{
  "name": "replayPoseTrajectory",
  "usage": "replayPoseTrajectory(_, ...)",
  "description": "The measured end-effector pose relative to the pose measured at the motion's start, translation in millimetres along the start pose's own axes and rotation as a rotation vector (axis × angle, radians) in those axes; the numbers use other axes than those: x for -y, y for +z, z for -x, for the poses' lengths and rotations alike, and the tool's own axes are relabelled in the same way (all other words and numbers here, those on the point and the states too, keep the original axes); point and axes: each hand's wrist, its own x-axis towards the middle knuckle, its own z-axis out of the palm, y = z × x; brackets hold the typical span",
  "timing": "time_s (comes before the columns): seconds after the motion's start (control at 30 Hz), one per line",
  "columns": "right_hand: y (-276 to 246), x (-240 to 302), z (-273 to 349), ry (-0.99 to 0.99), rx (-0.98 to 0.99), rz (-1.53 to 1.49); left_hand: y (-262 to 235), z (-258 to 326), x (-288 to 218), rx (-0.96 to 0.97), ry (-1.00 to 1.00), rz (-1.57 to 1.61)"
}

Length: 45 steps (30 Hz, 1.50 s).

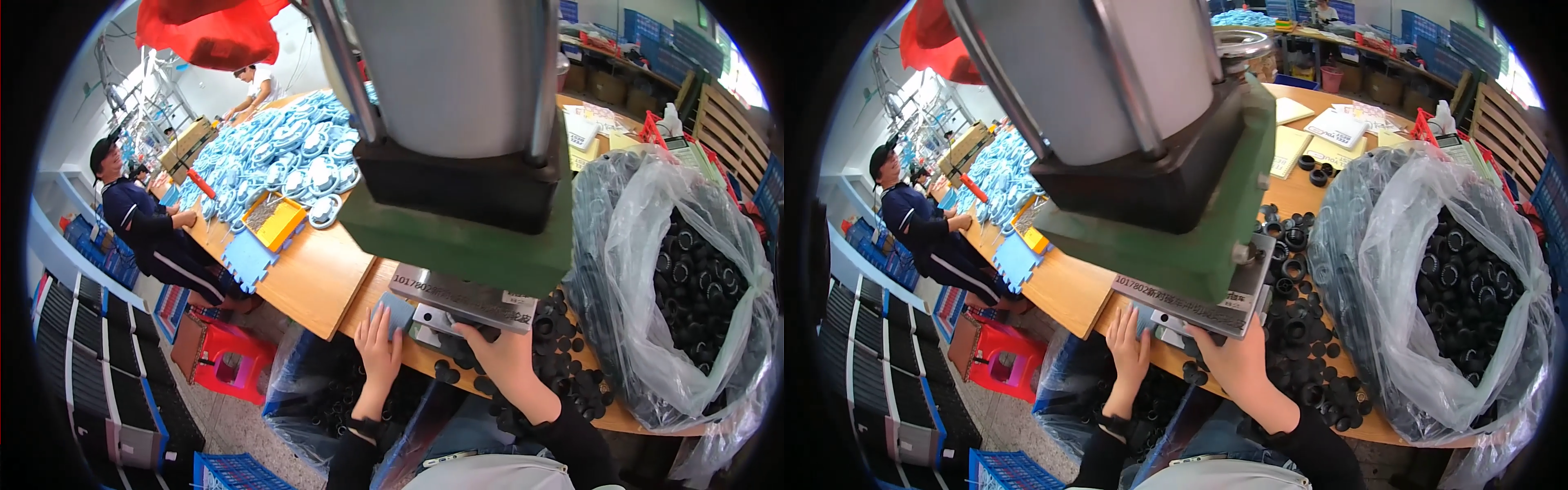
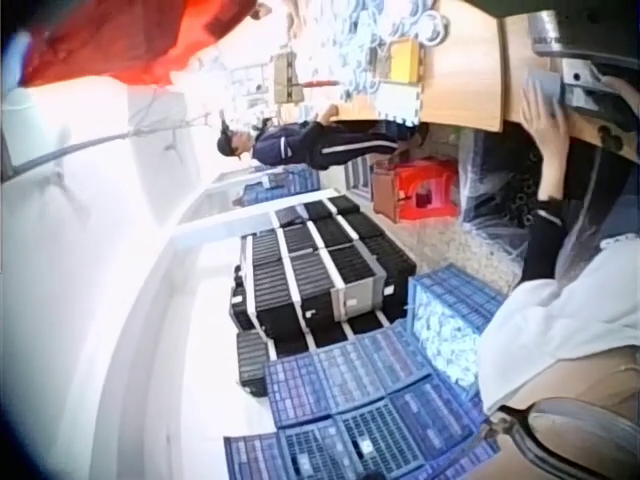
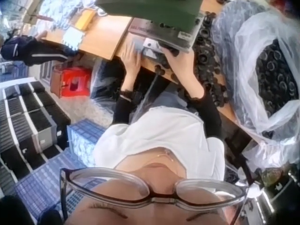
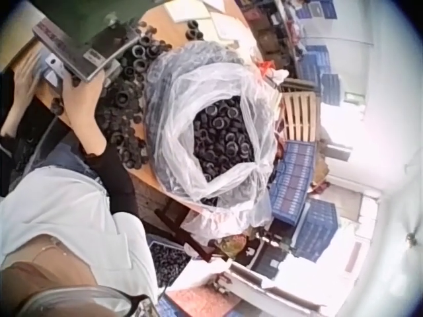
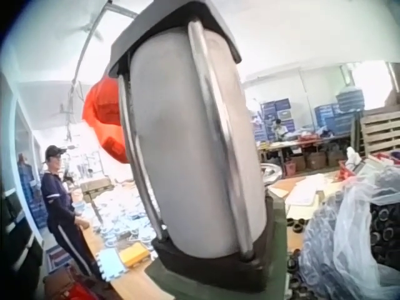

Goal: Operating a pneumatic press to assemble small black plastic circular components in a factory setting.

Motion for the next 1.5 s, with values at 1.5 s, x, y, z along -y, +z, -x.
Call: replayPoseTrajectory(1.5, -224, -44, 38, 0.284, -0.14, -0.319, -40, -6, -108, -0.29, -0.149, 0.31)
